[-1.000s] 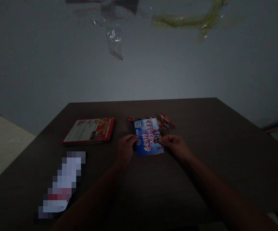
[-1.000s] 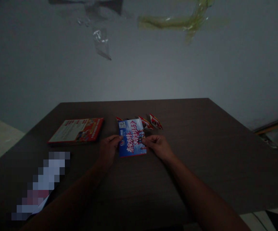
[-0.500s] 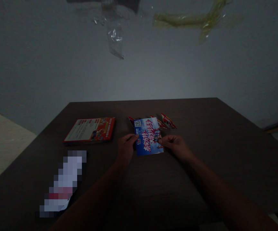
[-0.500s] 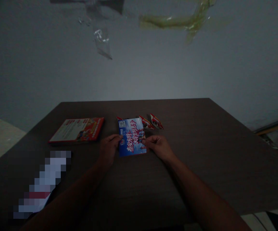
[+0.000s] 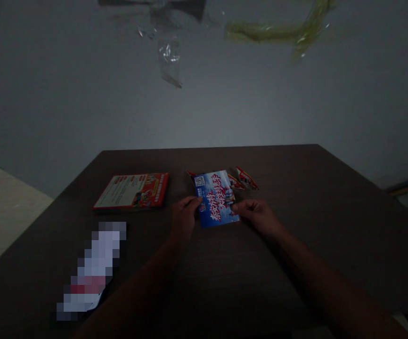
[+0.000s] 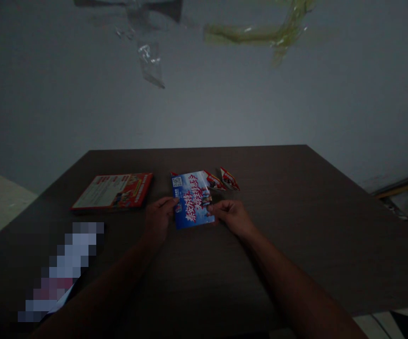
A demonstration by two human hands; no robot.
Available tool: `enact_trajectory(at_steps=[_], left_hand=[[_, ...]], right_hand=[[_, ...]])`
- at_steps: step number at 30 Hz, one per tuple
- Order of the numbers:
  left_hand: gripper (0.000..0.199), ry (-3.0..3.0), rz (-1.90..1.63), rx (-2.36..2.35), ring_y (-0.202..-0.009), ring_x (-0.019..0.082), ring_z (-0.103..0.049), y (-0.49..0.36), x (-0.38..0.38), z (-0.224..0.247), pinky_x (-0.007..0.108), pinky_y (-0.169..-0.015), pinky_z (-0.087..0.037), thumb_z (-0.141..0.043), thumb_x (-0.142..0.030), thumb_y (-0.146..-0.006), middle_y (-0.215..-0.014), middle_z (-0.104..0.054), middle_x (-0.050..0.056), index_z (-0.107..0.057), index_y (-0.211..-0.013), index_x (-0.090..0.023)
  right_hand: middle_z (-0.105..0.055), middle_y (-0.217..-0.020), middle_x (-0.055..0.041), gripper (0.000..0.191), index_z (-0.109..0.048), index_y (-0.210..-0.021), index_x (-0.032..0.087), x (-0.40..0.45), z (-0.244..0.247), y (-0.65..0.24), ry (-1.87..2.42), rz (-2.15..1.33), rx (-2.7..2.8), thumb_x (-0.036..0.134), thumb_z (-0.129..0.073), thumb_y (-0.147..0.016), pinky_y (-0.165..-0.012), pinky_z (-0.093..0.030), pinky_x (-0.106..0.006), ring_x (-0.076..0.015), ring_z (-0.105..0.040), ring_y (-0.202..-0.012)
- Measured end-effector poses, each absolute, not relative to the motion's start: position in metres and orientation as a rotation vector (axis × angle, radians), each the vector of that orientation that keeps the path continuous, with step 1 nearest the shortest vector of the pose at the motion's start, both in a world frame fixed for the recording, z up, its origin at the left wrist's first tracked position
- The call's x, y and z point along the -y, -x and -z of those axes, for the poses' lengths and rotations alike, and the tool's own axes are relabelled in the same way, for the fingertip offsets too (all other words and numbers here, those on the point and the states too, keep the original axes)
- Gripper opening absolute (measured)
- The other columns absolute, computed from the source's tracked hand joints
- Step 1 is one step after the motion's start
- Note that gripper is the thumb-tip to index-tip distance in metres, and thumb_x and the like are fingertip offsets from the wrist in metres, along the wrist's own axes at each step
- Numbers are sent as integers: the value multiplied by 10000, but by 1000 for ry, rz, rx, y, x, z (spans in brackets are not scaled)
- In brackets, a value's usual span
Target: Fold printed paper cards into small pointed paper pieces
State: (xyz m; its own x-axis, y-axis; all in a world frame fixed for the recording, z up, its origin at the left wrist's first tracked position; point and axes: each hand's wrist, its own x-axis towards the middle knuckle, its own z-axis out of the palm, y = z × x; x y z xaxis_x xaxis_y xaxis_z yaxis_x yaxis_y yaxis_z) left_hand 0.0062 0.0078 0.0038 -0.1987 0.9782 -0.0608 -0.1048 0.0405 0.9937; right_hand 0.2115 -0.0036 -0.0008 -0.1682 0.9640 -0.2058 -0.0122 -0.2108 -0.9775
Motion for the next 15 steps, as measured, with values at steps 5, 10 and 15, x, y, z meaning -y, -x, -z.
enact_trajectory(at_steps=[5,10,15], left_hand=[[203,-967,-1368,-1292,-439,63,-368,-6,-8,-2,197,-438,-274,-676,-342,-634,-481,-476,-50,-653,-616,-141],[200,-971,-1382,-1272,-439,61,-382,-5,-9,1,192,-442,-287,-674,-337,-644,-486,-488,-48,-651,-613,-141],[218,-919,-1406,-1265,-456,61,-400,-5,-10,3,187,-456,-306,-696,-347,-624,-501,-494,-45,-650,-631,-134]], right_hand=[[-653,-560,-21,336,-675,-662,143,6,-6,-210,1270,-1487,1232,472,-733,-636,-475,-371,-230,-104,-529,-463],[-652,-542,-16,314,-673,-639,145,7,-10,-208,1292,-1464,1231,443,-762,-599,-471,-374,-230,-111,-544,-465],[-682,-581,-31,302,-686,-683,145,5,-7,-209,1330,-1472,1224,418,-776,-592,-502,-407,-239,-129,-588,-497]])
